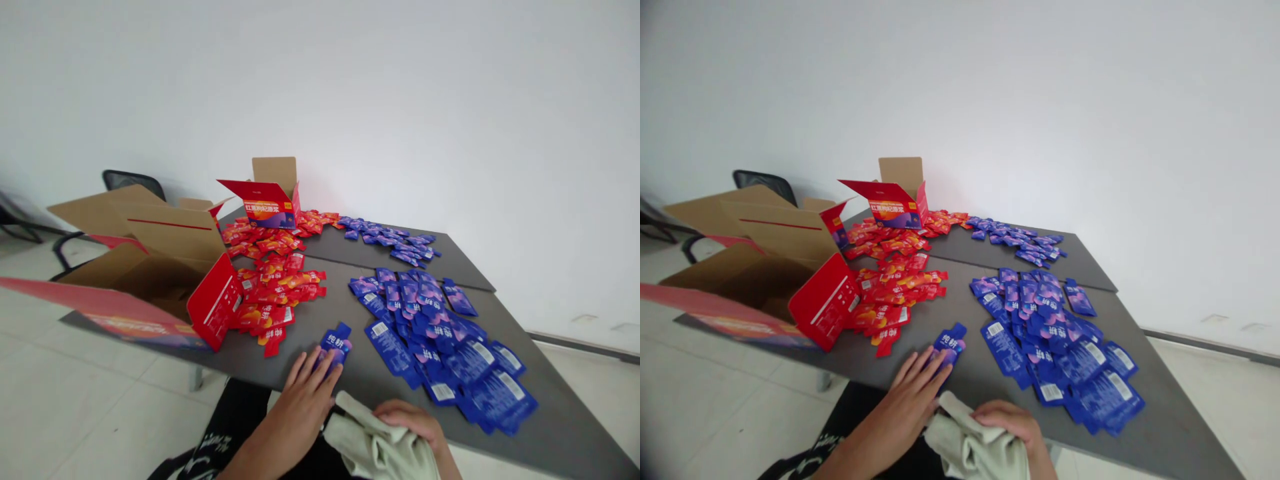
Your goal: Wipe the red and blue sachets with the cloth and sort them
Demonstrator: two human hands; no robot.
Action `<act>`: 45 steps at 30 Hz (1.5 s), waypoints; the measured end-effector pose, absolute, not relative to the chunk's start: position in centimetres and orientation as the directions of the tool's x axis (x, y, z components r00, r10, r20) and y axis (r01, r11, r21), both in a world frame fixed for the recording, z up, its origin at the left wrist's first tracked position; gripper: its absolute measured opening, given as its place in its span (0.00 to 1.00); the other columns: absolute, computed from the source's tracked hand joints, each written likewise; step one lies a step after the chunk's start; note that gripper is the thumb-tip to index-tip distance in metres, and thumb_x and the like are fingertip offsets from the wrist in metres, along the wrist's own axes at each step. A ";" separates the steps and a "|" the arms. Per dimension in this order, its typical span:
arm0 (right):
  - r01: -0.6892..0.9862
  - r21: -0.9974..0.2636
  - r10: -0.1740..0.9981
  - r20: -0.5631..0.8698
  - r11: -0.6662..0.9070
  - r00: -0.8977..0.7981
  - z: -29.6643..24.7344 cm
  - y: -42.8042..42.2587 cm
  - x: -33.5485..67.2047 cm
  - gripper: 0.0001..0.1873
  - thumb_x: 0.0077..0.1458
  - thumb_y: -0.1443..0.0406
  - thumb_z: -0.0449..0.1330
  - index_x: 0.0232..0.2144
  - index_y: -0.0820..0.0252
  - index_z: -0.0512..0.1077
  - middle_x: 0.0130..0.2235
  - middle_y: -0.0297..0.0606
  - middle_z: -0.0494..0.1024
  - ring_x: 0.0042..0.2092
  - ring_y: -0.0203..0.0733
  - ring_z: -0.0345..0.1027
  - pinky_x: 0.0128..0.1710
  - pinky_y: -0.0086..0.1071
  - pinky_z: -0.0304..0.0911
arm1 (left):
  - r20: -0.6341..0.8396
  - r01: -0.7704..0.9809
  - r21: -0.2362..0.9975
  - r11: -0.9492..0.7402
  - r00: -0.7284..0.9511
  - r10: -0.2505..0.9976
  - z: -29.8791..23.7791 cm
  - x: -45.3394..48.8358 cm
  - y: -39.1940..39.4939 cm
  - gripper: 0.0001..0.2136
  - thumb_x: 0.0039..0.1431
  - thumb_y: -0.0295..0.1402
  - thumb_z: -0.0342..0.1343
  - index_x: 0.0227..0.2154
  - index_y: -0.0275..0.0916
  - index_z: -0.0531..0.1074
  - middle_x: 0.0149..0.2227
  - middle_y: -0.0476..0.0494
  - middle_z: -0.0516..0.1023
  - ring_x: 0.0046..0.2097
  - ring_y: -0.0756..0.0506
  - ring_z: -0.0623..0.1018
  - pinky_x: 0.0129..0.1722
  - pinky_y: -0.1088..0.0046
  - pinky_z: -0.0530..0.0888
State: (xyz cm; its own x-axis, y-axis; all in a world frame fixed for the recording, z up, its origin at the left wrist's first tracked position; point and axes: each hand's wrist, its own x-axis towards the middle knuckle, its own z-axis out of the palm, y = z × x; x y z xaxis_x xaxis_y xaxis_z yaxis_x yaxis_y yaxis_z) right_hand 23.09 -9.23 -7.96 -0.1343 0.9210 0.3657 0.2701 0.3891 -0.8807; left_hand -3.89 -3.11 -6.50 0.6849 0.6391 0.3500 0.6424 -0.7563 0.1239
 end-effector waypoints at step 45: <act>0.902 -0.366 0.971 0.157 0.228 -0.181 -0.8 2.0 16.6 0.29 0.60 0.75 0.59 0.61 0.49 0.74 0.58 0.41 0.78 0.53 0.47 0.77 0.50 0.33 0.73 | 0.520 0.513 0.330 -0.793 0.602 0.606 -7.2 -5.9 -3.7 0.14 0.76 0.28 0.46 0.50 0.44 0.77 0.55 0.50 0.82 0.54 0.46 0.82 0.49 0.64 0.71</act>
State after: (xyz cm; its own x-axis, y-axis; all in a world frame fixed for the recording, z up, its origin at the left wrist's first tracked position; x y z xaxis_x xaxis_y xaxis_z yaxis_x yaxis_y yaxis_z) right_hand 16.59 2.04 -0.85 -0.1812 0.9708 0.1574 0.9022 0.2278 -0.3662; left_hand -5.87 -3.74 -7.20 0.6020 0.6058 0.5202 0.5126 -0.7927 0.3298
